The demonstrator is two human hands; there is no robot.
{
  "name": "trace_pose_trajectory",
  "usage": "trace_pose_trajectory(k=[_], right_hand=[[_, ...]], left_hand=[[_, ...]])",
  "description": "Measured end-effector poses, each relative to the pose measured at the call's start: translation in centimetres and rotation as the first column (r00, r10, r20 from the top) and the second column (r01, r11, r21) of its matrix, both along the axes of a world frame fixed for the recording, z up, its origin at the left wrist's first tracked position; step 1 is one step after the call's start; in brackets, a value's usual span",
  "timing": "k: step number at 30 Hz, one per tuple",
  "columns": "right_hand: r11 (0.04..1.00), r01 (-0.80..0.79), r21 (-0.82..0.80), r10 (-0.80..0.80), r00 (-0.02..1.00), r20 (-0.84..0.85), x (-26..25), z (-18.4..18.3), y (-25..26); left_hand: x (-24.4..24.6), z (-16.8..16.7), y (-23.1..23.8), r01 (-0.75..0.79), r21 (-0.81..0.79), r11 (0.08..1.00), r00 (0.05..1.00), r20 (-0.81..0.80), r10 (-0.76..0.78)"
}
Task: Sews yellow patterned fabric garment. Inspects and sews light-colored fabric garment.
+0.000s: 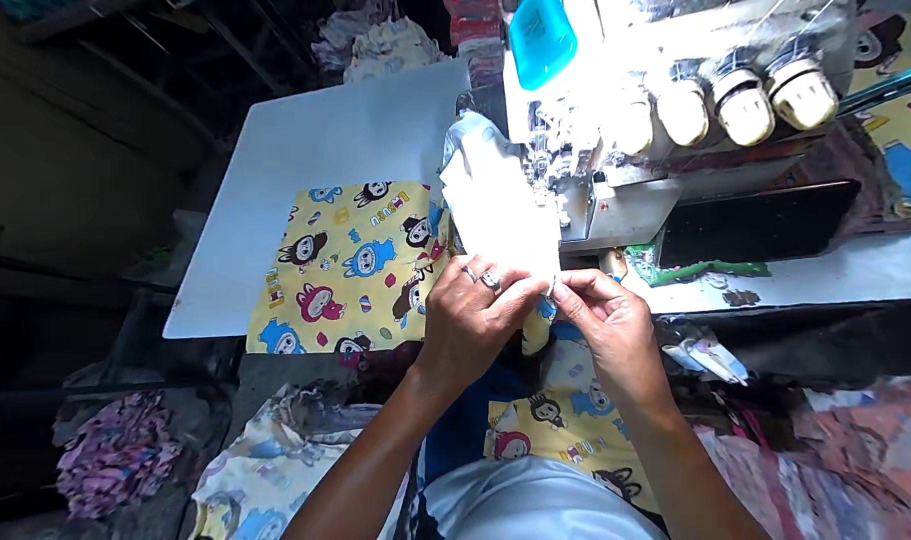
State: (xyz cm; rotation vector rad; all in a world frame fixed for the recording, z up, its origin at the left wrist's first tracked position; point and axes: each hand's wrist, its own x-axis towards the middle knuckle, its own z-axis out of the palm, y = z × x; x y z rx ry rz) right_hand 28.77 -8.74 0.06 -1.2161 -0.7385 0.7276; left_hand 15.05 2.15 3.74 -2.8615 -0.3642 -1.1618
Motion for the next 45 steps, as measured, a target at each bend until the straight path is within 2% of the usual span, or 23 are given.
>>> trace_pose_trajectory(k=[5,12,16,19,21,26,31,33,39,45], right_hand=[[1.0,-0.02,-0.005,0.019,0.999,-0.044,-0.1,0.0,-0.2],[0.999,-0.032,0.026,0.034,0.997,-0.07,0.2,0.0,0.0],[0.999,-0.023,0.028,0.024,1.0,-0.013,0.7,0.6,0.1],[1.0,0.015,0.019,-0.016,0.998,0.066,-0.3,0.4,-0.4],[0.997,0.052,0.049,-0.059,0.984,0.165,-0.7,-0.1,-0.5],[0.987,0.158,0.04,-0.156,0.843,0.514,0.8,0.8,1.4],[0.956,0.286,0.065,-0.207,0.504,0.838,1.9,2.4,3.1],[0.948,0.317,0.031,-0.175,0.438,0.882,1.9,2.5,3.1],[0.94,0.341,-0.025,-0.125,0.41,0.903,1.5,1.5,2.4],[0.955,0.294,-0.039,-0.103,0.453,0.885,0.2,0.4,1.4]], left_hand=[[-0.2,-0.2,-0.8,-0.027,-0.02,0.999,1.0,-0.007,0.027],[-0.5,-0.5,-1.0,0.009,-0.016,1.0,0.999,-0.043,-0.009],[0.3,-2.7,-0.7,0.032,-0.003,0.999,0.999,0.033,-0.032],[0.4,-4.7,0.4,0.001,0.058,0.998,1.0,0.004,-0.001],[-0.1,-4.6,1.0,-0.031,0.089,0.996,0.998,-0.045,0.035],[-1.1,-1.3,1.5,-0.013,0.106,0.994,0.976,-0.213,0.035],[0.3,2.8,2.4,-0.118,-0.026,0.993,0.904,-0.418,0.096],[1.1,3.5,3.2,-0.162,-0.054,0.985,0.886,-0.447,0.121],[3.8,3.6,6.1,-0.311,-0.078,0.947,0.871,-0.422,0.251],[3.2,3.3,5.2,-0.478,-0.145,0.866,0.835,-0.38,0.397]])
